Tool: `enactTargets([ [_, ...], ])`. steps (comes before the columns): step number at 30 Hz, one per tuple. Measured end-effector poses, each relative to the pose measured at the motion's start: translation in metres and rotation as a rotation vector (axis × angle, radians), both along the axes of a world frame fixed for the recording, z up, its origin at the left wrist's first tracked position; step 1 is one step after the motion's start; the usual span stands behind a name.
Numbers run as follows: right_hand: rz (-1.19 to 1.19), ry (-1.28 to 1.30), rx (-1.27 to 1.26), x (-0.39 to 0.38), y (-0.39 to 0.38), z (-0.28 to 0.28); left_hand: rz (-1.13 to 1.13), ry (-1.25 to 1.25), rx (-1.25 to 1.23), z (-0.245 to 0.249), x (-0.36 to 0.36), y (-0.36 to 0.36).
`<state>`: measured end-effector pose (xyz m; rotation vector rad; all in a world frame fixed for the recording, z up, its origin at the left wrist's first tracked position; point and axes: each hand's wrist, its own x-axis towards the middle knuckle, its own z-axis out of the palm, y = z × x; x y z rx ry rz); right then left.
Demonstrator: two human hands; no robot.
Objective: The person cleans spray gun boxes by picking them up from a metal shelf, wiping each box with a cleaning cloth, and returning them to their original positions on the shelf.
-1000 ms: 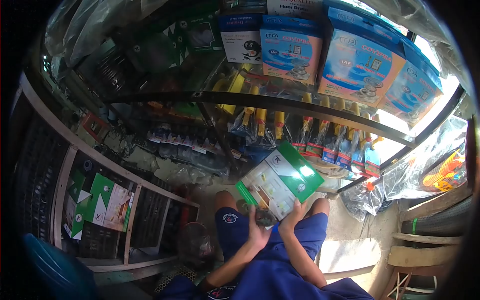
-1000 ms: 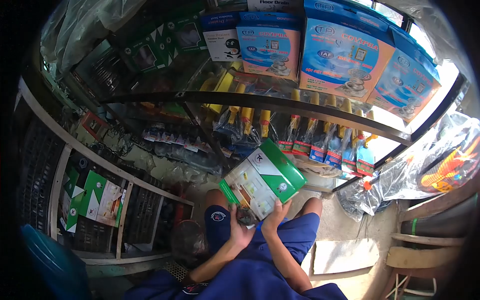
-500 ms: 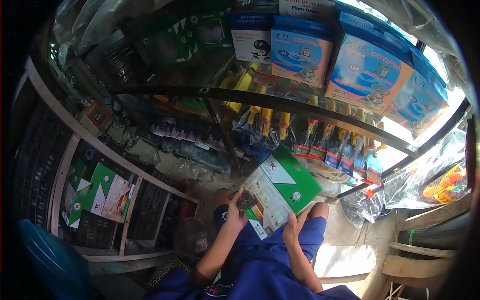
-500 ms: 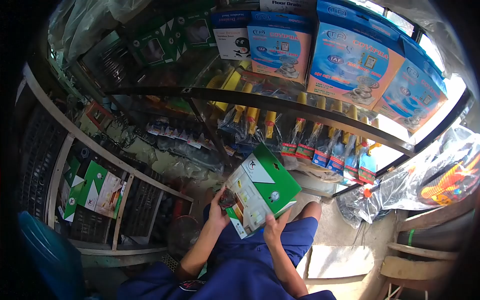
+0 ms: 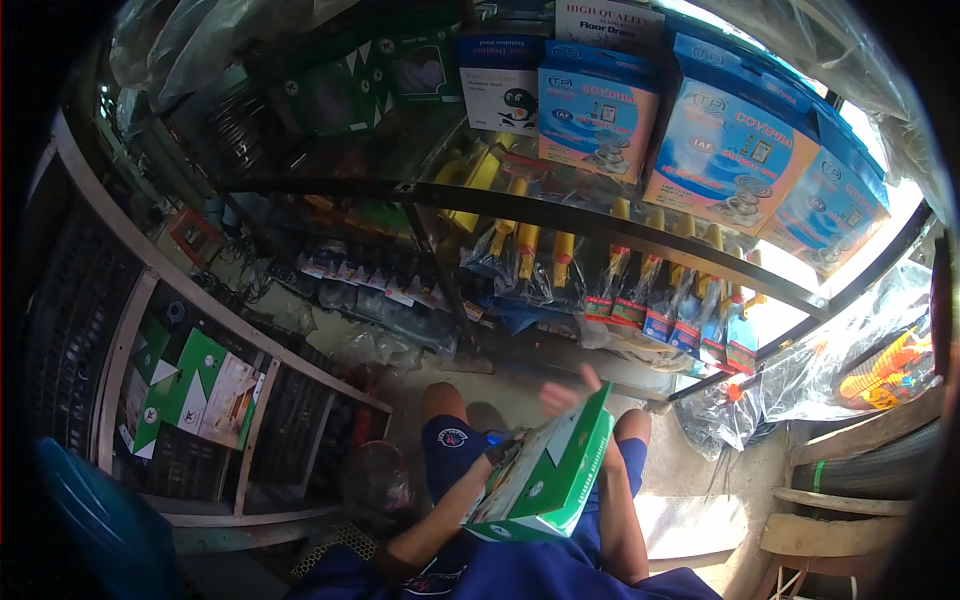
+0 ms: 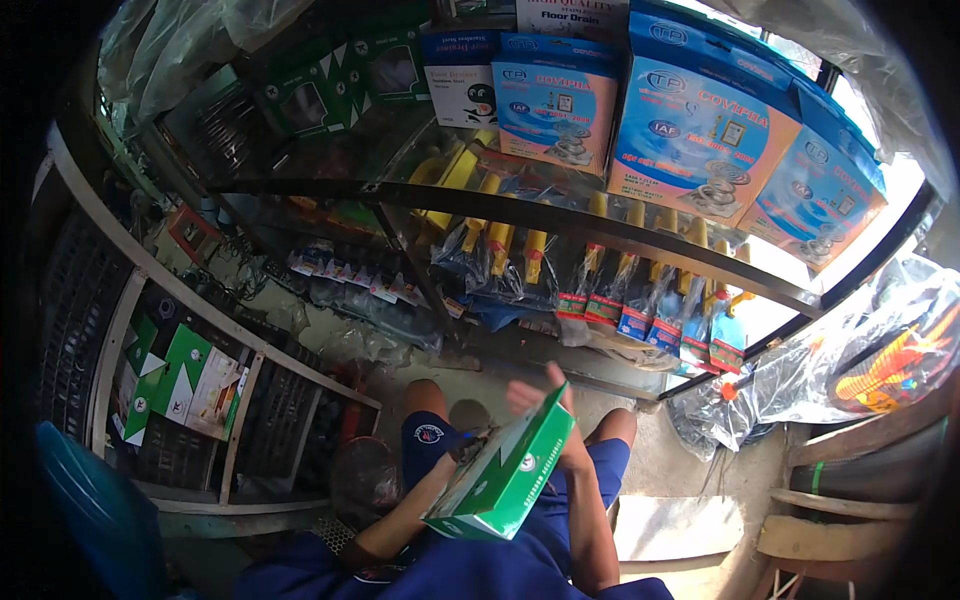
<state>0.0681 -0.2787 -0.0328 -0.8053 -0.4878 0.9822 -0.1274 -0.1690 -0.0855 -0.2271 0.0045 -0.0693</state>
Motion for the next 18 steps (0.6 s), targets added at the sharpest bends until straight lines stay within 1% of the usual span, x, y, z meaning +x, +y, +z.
enactTargets([
  [2,0.27,0.189,0.034,-0.003,-0.012,-0.009,-0.026,-0.011,0.004,0.005,0.0,-0.006],
  [3,0.24,-0.093,0.1,-0.008,-0.01,-0.026,-0.038,-0.013,0.012,0.008,0.0,-0.009],
  [4,0.178,-0.089,-0.094,-0.008,-0.013,-0.059,-0.045,-0.012,0.023,0.012,0.003,-0.008],
  [6,-0.123,-0.099,-0.127,-0.022,-0.018,-0.07,-0.058,0.002,0.074,0.024,0.009,-0.006],
  [7,-0.241,-0.114,-0.238,-0.027,-0.014,-0.053,-0.06,0.014,0.127,0.035,0.012,-0.004],
  [8,-0.284,-0.144,-0.246,-0.023,-0.014,-0.041,-0.058,0.038,0.193,0.041,0.014,-0.002],
  [10,-0.368,-0.208,-0.249,-0.013,-0.007,-0.016,0.024,0.254,0.397,0.02,0.012,0.013],
  [11,-0.399,-0.278,-0.2,-0.008,-0.004,0.001,0.07,0.362,0.501,0.01,0.008,0.022],
  [14,-0.474,-0.353,-0.251,0.006,-0.001,0.033,0.209,0.432,0.23,0.032,-0.01,0.049],
  [15,-0.477,-0.491,-0.19,0.015,0.0,0.03,0.272,0.482,0.402,0.042,-0.013,0.059],
  [17,-0.456,-0.497,-0.254,0.02,0.002,0.047,0.394,0.585,0.742,0.06,-0.016,0.069],
  [18,-0.442,-0.497,-0.288,0.021,0.002,0.058,0.476,0.629,0.832,0.065,-0.015,0.069],
])
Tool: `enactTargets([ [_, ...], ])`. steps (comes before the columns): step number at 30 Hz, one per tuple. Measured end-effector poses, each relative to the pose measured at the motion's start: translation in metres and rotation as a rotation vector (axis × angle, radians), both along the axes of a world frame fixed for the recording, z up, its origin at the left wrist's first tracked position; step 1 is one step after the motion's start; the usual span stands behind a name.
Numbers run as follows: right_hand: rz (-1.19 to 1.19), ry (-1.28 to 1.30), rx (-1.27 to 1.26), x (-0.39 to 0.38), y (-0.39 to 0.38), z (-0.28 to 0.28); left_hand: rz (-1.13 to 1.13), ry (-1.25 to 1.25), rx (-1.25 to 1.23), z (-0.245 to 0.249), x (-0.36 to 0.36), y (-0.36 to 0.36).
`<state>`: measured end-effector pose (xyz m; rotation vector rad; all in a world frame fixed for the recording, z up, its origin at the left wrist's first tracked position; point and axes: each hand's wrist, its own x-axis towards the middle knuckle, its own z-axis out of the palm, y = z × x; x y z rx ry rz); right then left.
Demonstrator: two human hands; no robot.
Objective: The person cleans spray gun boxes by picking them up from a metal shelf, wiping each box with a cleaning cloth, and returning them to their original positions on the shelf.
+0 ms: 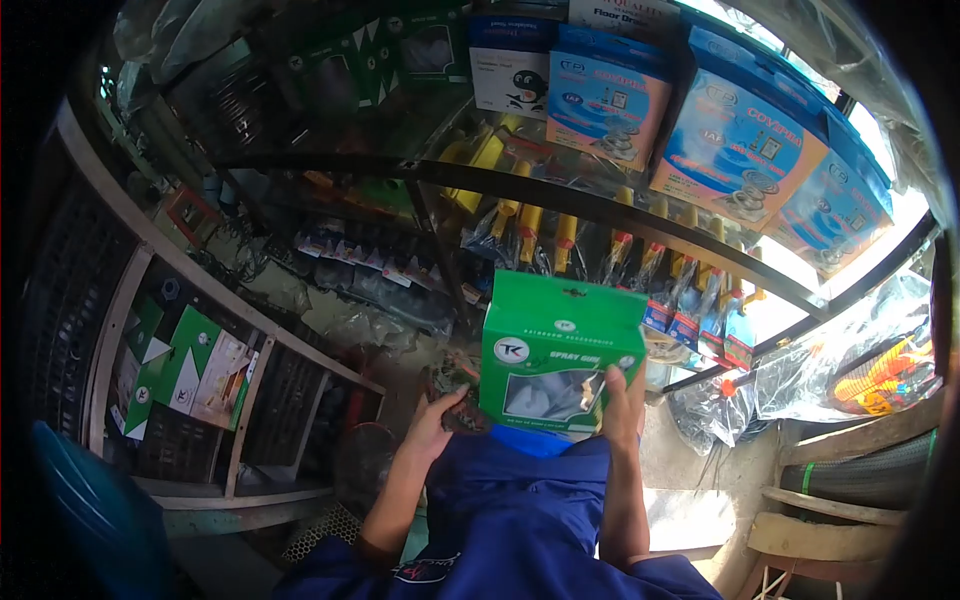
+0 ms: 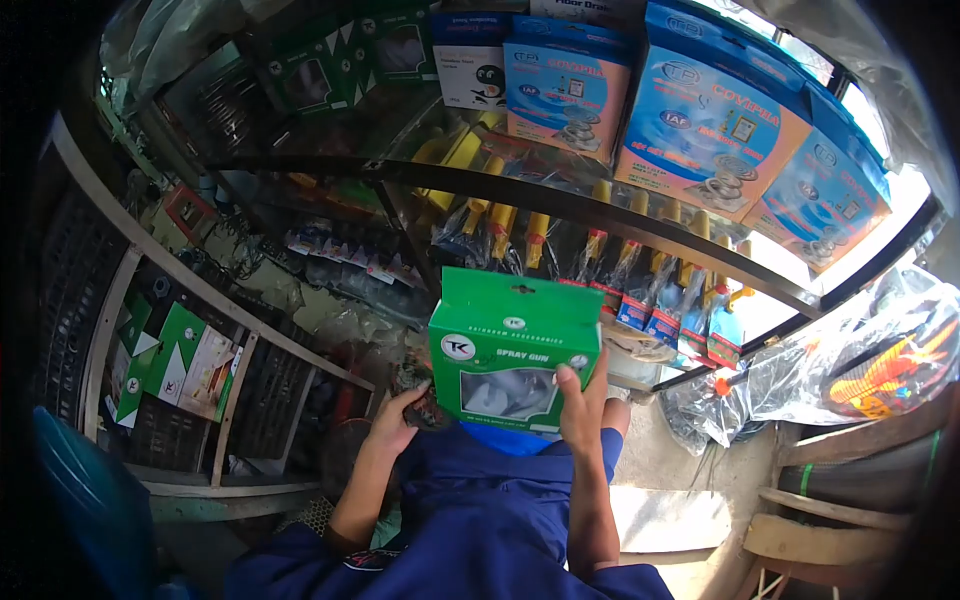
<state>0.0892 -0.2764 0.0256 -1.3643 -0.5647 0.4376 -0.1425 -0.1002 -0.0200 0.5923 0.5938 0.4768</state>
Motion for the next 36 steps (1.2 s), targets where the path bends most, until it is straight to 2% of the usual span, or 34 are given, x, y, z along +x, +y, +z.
enactTargets([
  [1,0.0,0.093,0.074,0.002,0.003,0.013,0.068,0.038,0.108,0.005,0.002,-0.001],
  [2,0.002,0.045,0.136,0.005,0.012,0.028,0.135,0.077,0.218,0.008,0.004,-0.001],
  [5,0.026,-0.075,0.311,0.021,0.048,0.078,0.198,0.168,0.275,-0.004,0.006,0.0],
  [8,0.044,-0.149,0.438,0.032,0.098,0.145,0.085,0.336,0.348,-0.007,-0.003,-0.004],
  [9,0.005,-0.194,0.47,0.037,0.121,0.16,0.034,0.295,0.291,-0.01,-0.008,-0.005],
  [12,-0.007,-0.377,0.528,0.042,0.183,0.213,0.307,0.515,0.338,-0.052,-0.016,0.001],
  [15,-0.074,-0.48,0.413,0.045,0.247,0.244,-0.026,0.685,0.477,-0.044,-0.049,0.012],
  [18,-0.103,-0.53,0.403,0.051,0.31,0.252,-0.215,0.437,0.391,-0.035,-0.062,0.006],
  [19,-0.114,-0.534,0.371,0.051,0.322,0.254,-0.197,0.634,0.551,-0.053,-0.054,-0.006],
  [20,-0.124,-0.537,0.339,0.049,0.331,0.254,-0.177,0.481,0.653,-0.007,-0.022,-0.033],
  [21,-0.137,-0.511,0.351,0.044,0.341,0.253,-0.287,0.429,0.784,-0.044,-0.005,-0.046],
  [22,-0.158,-0.485,0.358,0.038,0.346,0.254,-0.311,0.375,1.115,-0.028,0.027,-0.069],
  [25,-0.163,-0.423,0.336,0.016,0.339,0.253,-0.402,-0.043,1.5,0.034,0.142,-0.127],
  [27,-0.146,-0.41,0.331,0.008,0.334,0.255,-0.314,-0.33,1.676,0.091,0.218,-0.149],
  [28,-0.142,-0.418,0.328,0.004,0.333,0.256,-0.107,-0.513,1.746,0.121,0.255,-0.155],
  [30,-0.122,-0.427,0.353,0.002,0.325,0.263,0.079,-0.692,1.893,0.169,0.321,-0.168],
  [32,-0.095,-0.411,0.403,-0.002,0.319,0.268,0.209,-0.691,2.057,0.195,0.369,-0.176],
  [36,-0.061,-0.456,0.355,-0.003,0.315,0.269,0.169,-0.467,2.232,0.194,0.419,-0.18],
])
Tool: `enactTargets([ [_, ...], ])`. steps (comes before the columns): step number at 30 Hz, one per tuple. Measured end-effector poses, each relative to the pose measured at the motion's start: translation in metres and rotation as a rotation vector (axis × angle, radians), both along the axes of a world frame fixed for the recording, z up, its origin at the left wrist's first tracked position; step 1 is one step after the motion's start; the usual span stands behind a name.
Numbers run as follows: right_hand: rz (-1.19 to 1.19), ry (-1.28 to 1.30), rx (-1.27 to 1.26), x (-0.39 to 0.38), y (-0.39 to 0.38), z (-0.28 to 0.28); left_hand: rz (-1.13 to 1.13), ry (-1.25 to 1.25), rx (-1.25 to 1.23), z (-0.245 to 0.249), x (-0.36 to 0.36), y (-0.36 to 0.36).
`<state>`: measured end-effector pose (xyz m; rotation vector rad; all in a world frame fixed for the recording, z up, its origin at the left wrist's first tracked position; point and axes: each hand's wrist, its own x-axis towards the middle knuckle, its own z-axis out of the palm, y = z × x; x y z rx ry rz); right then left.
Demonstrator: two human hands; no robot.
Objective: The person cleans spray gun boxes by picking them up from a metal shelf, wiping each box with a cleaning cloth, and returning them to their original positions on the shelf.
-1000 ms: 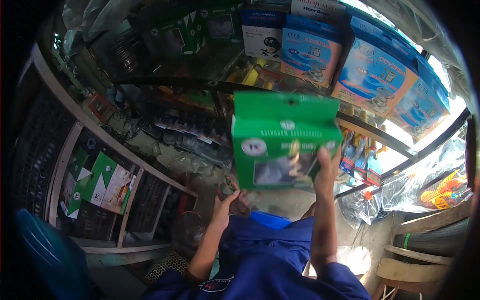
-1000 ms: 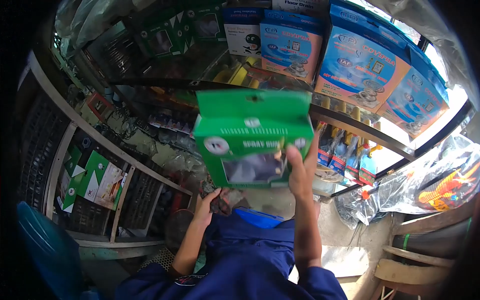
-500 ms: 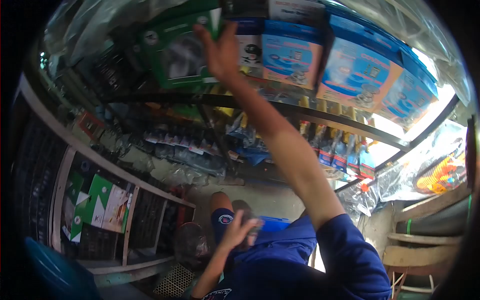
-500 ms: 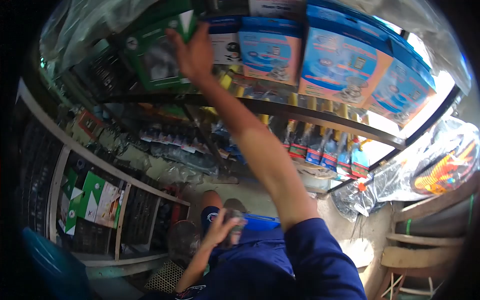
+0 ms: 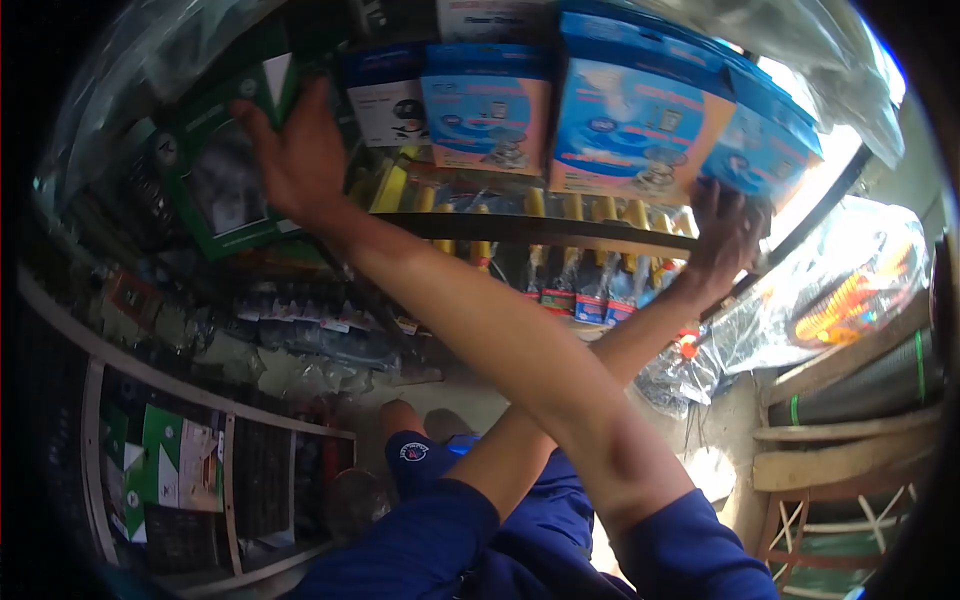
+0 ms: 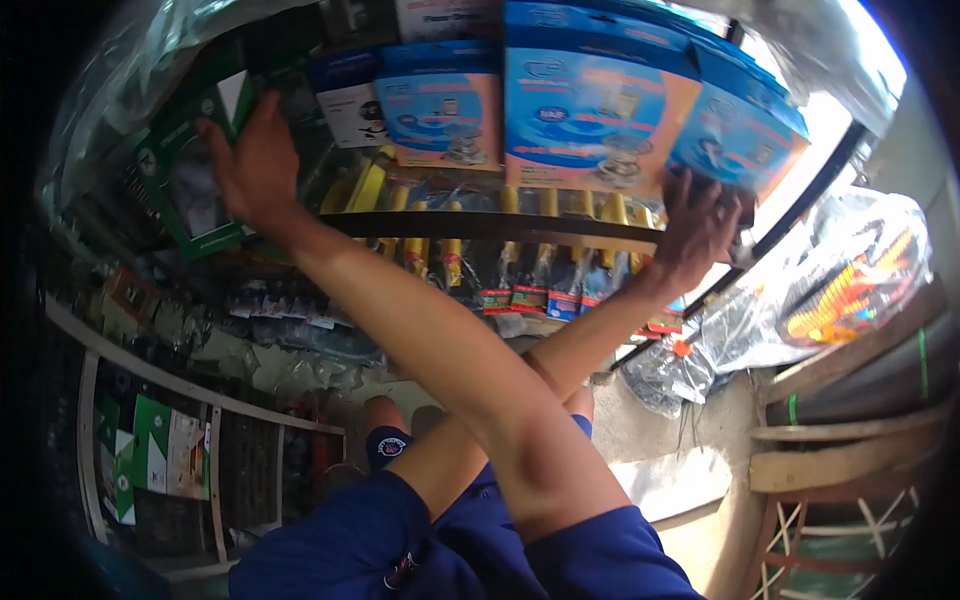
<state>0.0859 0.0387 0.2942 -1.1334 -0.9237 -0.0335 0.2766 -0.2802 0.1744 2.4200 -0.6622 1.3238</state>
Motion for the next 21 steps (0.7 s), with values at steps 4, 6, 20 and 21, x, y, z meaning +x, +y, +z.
enactTargets([
  [4,0.053,-0.027,-0.022,-0.003,-0.008,-0.001,0.057,0.026,0.029,-0.014,0.008,-0.001],
  [6,0.071,-0.035,-0.031,-0.004,-0.004,-0.005,0.077,0.031,0.02,-0.021,0.004,0.001],
  [20,-0.161,-0.246,-0.095,0.073,0.095,-0.038,0.261,0.411,-0.658,-0.144,-0.311,0.12],
  [21,-0.205,-0.284,-0.038,0.082,0.111,-0.05,0.388,0.462,-0.691,-0.173,-0.346,0.135],
])
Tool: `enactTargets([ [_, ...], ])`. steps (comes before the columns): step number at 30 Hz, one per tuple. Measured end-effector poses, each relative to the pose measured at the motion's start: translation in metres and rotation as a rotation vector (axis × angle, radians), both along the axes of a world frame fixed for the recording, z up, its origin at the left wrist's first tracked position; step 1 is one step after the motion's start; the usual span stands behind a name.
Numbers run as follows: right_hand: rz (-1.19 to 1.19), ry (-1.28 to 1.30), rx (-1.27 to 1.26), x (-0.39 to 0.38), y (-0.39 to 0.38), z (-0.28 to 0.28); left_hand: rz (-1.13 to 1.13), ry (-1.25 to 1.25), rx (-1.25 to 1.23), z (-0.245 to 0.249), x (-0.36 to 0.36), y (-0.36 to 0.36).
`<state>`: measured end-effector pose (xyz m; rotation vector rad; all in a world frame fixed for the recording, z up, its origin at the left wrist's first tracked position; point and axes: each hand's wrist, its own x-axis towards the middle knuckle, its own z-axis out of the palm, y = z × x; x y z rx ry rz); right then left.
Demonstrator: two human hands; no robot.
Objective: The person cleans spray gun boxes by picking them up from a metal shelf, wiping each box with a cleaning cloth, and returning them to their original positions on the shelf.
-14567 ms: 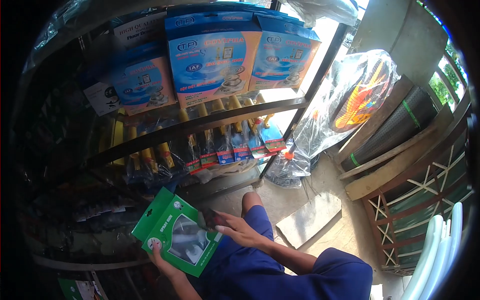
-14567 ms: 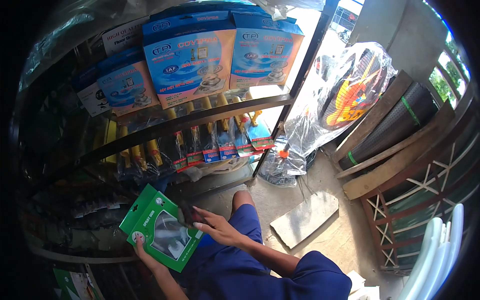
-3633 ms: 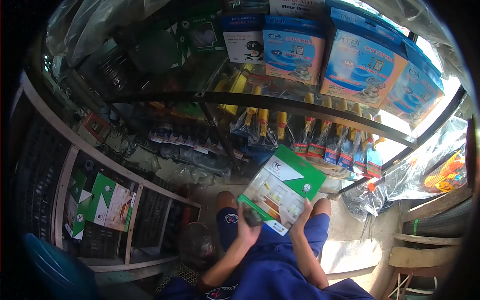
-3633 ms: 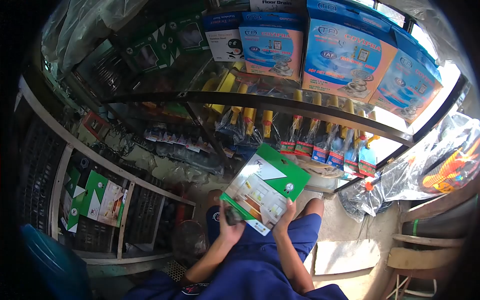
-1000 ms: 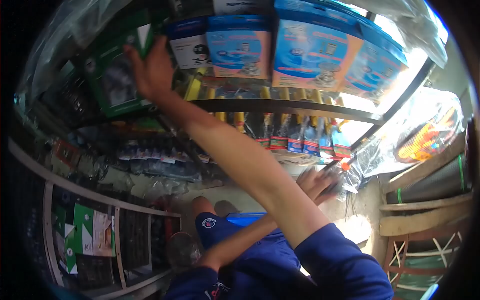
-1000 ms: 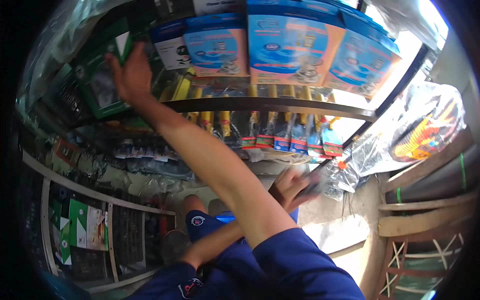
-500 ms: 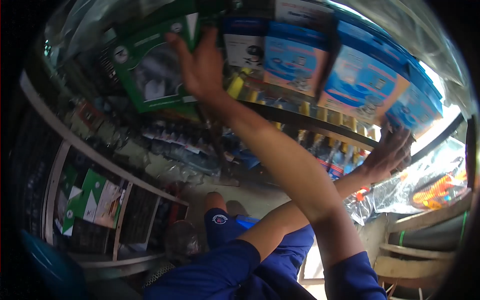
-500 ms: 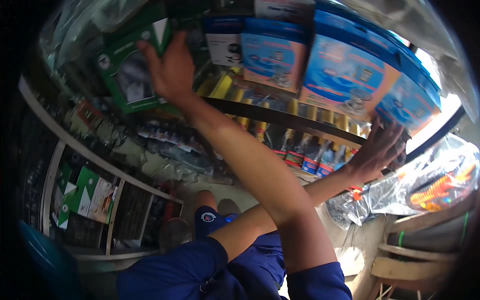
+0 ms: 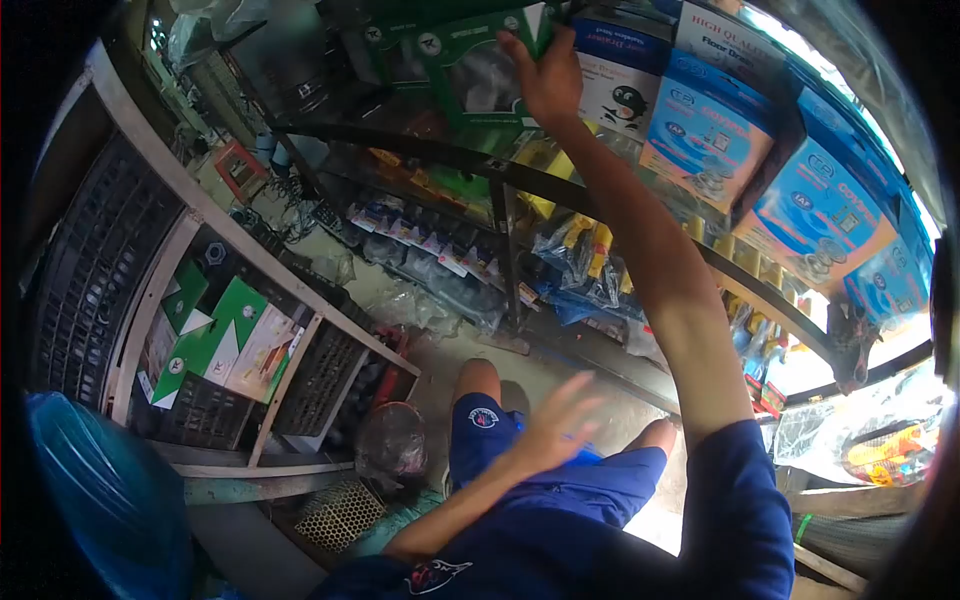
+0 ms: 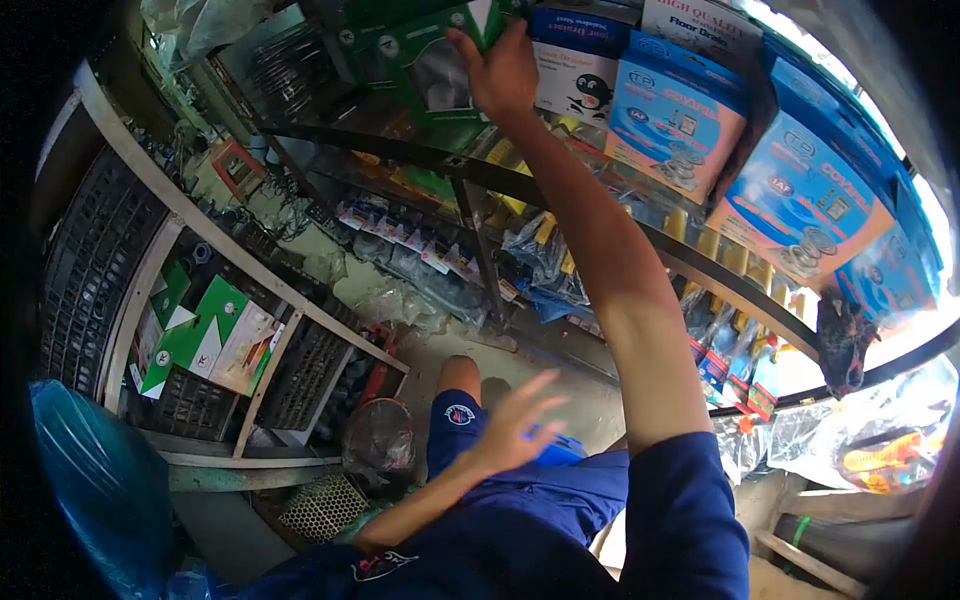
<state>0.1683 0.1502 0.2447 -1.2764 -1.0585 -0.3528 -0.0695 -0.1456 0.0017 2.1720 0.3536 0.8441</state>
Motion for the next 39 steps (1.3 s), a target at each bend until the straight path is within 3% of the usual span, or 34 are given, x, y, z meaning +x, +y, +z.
enactTargets([
  [1,-0.033,-0.048,0.059,0.006,0.012,-0.006,0.135,0.076,-0.067,-0.005,-0.034,0.015],
  [3,-0.102,-0.091,0.107,0.01,0.029,-0.008,0.448,0.089,0.09,0.008,-0.094,0.047],
  [5,-0.187,-0.179,0.18,0.02,0.05,-0.016,0.77,0.014,-0.094,0.013,-0.142,0.064],
  [8,-0.2,-0.104,0.06,0.024,0.062,-0.023,1.034,-0.025,-0.043,0.009,-0.216,0.085],
  [13,-0.285,-0.289,0.076,0.031,0.068,-0.011,1.302,-0.046,0.051,0.018,-0.292,0.095],
  [19,-0.502,-0.787,-0.18,0.035,0.046,0.02,1.547,-0.186,0.209,0.06,-0.339,0.134],
  [21,-0.549,-0.851,-0.105,0.042,0.05,0.017,1.628,-0.197,0.302,0.073,-0.344,0.15],
  [24,-0.529,-0.874,-0.109,0.053,0.057,0.013,1.716,-0.236,0.232,0.078,-0.354,0.175],
  [27,-0.467,-0.889,-0.171,0.068,0.061,0.022,1.683,-0.458,0.202,0.087,-0.368,0.186],
  [31,-0.459,-0.861,-0.218,0.073,0.067,0.022,1.457,-0.923,-0.107,0.115,-0.387,0.186],
  [35,-0.613,-0.926,0.01,0.061,0.069,0.014,1.393,-0.891,-0.342,0.147,-0.386,0.186],
  [39,-0.433,-0.657,0.029,-0.012,0.018,0.005,1.397,-1.053,-0.381,0.162,-0.384,0.199],
])
